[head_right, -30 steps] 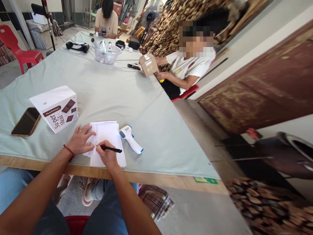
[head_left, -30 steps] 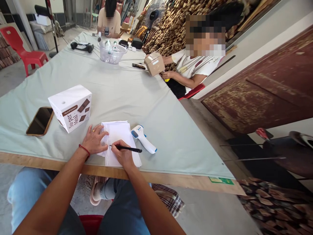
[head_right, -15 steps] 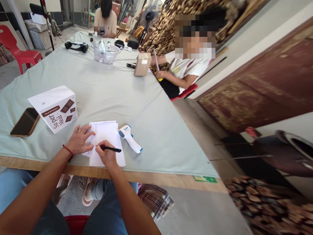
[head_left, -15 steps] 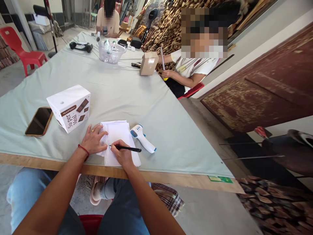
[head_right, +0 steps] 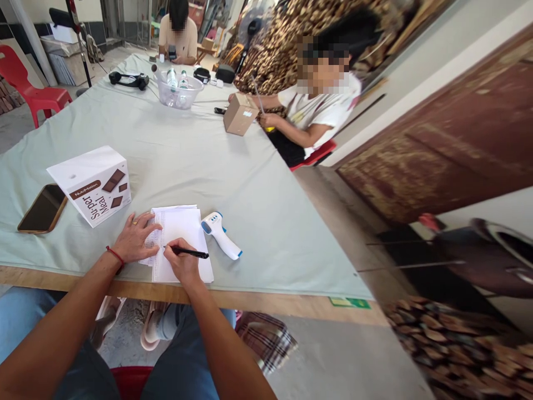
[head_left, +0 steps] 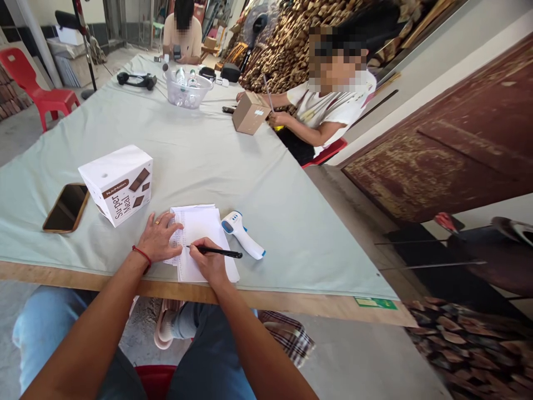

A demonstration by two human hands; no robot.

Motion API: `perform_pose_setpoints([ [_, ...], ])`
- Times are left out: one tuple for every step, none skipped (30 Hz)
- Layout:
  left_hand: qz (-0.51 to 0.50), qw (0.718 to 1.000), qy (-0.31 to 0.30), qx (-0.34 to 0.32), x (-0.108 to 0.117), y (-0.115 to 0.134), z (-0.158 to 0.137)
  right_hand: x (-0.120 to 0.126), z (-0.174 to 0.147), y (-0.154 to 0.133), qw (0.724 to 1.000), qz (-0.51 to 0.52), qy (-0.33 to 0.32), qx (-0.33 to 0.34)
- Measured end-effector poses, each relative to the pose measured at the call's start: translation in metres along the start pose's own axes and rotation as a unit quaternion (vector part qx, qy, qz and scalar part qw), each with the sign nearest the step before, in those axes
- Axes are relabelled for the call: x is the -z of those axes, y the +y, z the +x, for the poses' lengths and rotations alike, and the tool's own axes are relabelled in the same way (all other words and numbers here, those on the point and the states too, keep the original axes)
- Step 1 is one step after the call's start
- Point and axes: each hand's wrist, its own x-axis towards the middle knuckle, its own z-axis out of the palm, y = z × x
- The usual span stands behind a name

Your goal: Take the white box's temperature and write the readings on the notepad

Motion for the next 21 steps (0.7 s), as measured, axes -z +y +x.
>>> perform_pose_setpoints([
  [0.001, 1.0, -0.001, 0.0, 0.0002, 0.0001, 0.0, -0.0001, 0.0, 0.0, 1.0, -0.001, -0.001, 0.0],
  [0.001, 1.0, -0.001, 0.0, 0.0003, 0.0002, 0.0001, -0.0001, 0.0, 0.0002, 1.0, -0.001, -0.002, 0.0],
  [0.002, 1.0, -0.001, 0.0, 0.0003, 0.0003, 0.0002, 0.0, 0.0, 0.0004, 1.0, -0.001, -0.003, 0.001],
  [0.003, 1.0, -0.002, -0.001, 0.0003, 0.0003, 0.0002, 0.0001, 0.0, 0.0007, 1.0, -0.001, -0.004, 0.002],
  [0.004, 1.0, -0.002, -0.001, 0.0003, 0.0002, 0.0002, 0.0002, 0.0, 0.0009, 1.0, -0.001, -0.004, 0.002],
  [0.004, 1.0, -0.001, -0.001, 0.0002, 0.0001, 0.0003, 0.0003, -0.0001, 0.0011, 1.0, -0.001, -0.005, 0.001],
  [0.004, 1.0, -0.001, 0.0, 0.0001, 0.0001, 0.0003, 0.0004, -0.0001, 0.0012, 1.0, -0.002, -0.006, 0.0],
  [0.004, 1.0, 0.0, 0.0, 0.0, 0.0, 0.0003, 0.0004, -0.0002, 0.0013, 1.0, -0.003, -0.007, 0.0],
  [0.004, 1.0, 0.0, 0.0, 0.0, 0.0, 0.0003, 0.0004, -0.0002, 0.0013, 1.0, -0.005, -0.009, -0.001],
  [0.002, 1.0, 0.001, -0.001, 0.0001, 0.0001, 0.0003, 0.0003, -0.0003, 0.0014, 1.0, -0.006, -0.011, -0.001],
  [0.001, 1.0, 0.001, -0.002, 0.0001, 0.0002, 0.0002, 0.0003, -0.0003, 0.0015, 1.0, -0.007, -0.013, -0.001],
  [-0.001, 1.0, 0.001, -0.002, 0.0002, 0.0003, 0.0002, 0.0003, -0.0003, 0.0016, 1.0, -0.008, -0.015, 0.0],
  [-0.003, 1.0, 0.002, -0.003, 0.0002, 0.0004, 0.0001, 0.0003, -0.0002, 0.0017, 1.0, -0.01, -0.015, 0.001],
  [-0.005, 1.0, 0.002, -0.002, 0.0002, 0.0004, 0.0, 0.0004, -0.0001, 0.0018, 1.0, -0.012, -0.015, 0.001],
  [-0.007, 1.0, 0.002, -0.002, 0.0002, 0.0005, 0.0, 0.0005, 0.0001, 0.0018, 1.0, -0.014, -0.015, 0.0],
  [-0.009, 1.0, 0.002, -0.001, 0.0001, 0.0005, 0.0, 0.0006, 0.0002, 0.0018, 1.0, -0.016, -0.015, -0.001],
  [-0.01, 1.0, 0.002, 0.0, 0.0, 0.0004, 0.0, 0.0008, 0.0003, 0.0017, 1.0, -0.016, -0.017, -0.001],
  [-0.011, 1.0, 0.003, 0.0, -0.0001, 0.0003, 0.0, 0.001, 0.0004, 0.0016, 1.0, -0.016, -0.019, -0.002],
  [-0.01, 1.0, 0.004, 0.0, -0.0002, 0.0002, 0.0, 0.0013, 0.0004, 0.0013, 1.0, -0.014, -0.021, -0.002],
  [-0.01, 1.0, 0.004, -0.001, -0.0002, 0.0002, 0.0001, 0.0015, 0.0004, 0.001, 1.0, -0.013, -0.02, -0.001],
  [-0.009, 1.0, 0.005, -0.001, -0.0003, 0.0001, 0.0002, 0.0017, 0.0003, 0.0007, 1.0, -0.01, -0.017, -0.002],
])
